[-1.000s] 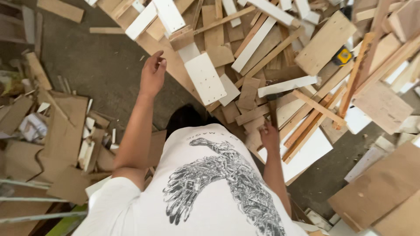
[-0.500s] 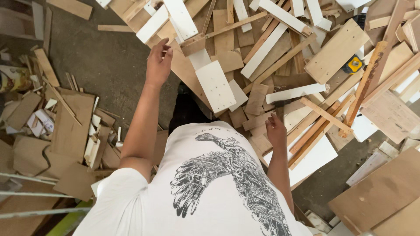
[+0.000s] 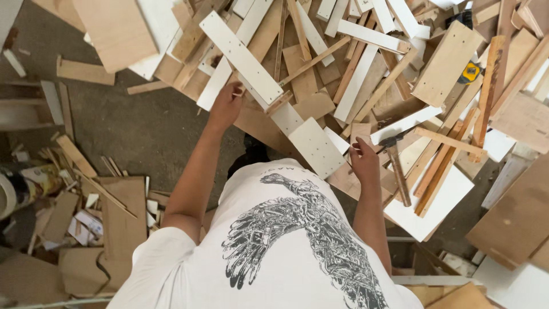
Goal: The person aligns various wooden blocks and pre-drilled boards, using a hammer to drive nails into them to assemble a small multi-tiered wooden structure.
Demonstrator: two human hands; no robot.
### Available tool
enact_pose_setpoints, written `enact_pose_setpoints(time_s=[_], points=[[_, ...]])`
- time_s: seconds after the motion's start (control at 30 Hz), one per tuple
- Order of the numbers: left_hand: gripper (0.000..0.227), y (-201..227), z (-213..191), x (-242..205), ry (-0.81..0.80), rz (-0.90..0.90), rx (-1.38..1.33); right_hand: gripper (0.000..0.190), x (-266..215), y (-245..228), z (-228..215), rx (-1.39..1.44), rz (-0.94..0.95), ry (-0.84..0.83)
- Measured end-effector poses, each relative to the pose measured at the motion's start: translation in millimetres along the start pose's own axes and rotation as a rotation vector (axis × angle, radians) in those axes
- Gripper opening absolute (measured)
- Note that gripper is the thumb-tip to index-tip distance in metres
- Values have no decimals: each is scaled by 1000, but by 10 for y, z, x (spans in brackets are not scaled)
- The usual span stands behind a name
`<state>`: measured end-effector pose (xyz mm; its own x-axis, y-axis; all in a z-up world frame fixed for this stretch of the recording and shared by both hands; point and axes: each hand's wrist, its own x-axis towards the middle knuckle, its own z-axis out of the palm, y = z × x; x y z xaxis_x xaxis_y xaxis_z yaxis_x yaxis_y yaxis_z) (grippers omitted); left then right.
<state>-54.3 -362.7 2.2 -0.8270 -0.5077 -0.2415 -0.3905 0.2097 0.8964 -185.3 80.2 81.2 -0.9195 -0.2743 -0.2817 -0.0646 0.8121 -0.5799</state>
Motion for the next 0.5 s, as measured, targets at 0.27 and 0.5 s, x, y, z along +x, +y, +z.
enact_pose_setpoints(time_s=[0.27, 0.5], points=[[55, 5, 95, 292, -326, -252, -510, 46, -169, -498, 172, 97, 45, 41], [45, 146, 94, 495, -219, -323, -1149, 98, -314, -829, 209, -256, -230, -62]])
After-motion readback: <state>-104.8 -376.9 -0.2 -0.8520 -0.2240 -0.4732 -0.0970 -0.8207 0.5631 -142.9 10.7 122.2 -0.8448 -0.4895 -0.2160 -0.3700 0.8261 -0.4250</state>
